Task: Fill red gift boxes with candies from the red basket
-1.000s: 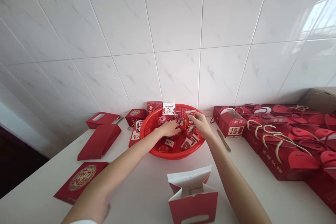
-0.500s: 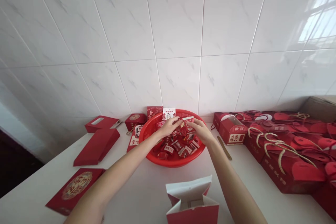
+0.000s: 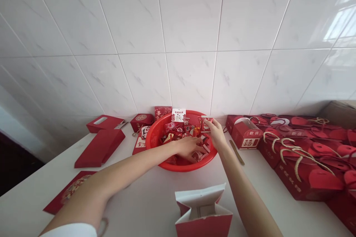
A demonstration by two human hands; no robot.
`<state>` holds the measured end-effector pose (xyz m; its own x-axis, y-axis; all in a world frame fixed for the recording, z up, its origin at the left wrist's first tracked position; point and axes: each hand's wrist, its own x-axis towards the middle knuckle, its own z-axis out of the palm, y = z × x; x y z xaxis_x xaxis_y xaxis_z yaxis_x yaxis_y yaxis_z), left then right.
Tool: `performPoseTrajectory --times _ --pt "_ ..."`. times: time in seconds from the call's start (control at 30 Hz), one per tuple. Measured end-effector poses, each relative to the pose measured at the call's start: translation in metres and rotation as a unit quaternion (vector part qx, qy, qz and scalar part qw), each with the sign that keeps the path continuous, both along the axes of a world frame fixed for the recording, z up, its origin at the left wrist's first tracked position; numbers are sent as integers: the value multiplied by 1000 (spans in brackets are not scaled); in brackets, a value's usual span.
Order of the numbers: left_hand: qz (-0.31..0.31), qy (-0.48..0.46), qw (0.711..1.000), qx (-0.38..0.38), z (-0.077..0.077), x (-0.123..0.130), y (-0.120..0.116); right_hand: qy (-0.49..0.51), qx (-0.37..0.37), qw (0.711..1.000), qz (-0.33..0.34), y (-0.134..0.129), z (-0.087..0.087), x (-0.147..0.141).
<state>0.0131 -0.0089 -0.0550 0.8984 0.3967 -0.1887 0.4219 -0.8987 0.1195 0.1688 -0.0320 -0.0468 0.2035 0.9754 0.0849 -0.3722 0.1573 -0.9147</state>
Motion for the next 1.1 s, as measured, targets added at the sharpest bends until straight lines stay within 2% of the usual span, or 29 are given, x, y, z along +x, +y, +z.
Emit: performPoseTrajectory --times 0.07,0.13,0.23,0.6,0.73,0.83,0.93,1.03,1.1 --pt "41 17 997 57 0 1 5 -10 5 1000 -4 0 1 0" --pt "119 24 988 98 2 -2 12 -20 11 1000 -6 0 1 0" --pt "220 36 968 117 6 -9 20 -29 9 999 -10 0 2 1" --pt "327 -18 934 142 17 -14 25 -34 14 999 -22 -1 2 0" --pt "301 -44 946 109 22 -19 26 -35 19 999 -19 -1 1 0" --pt "199 -46 978 29 16 -14 21 -23 17 999 -19 -1 1 -1" --pt "113 -25 992 -47 6 -6 18 -20 12 999 -30 -1 2 -2" --pt "121 2 990 -73 5 -3 17 -20 14 999 -40 -1 3 -2" --pt "150 20 985 -86 13 -7 18 -18 16 999 -40 -1 3 -2"
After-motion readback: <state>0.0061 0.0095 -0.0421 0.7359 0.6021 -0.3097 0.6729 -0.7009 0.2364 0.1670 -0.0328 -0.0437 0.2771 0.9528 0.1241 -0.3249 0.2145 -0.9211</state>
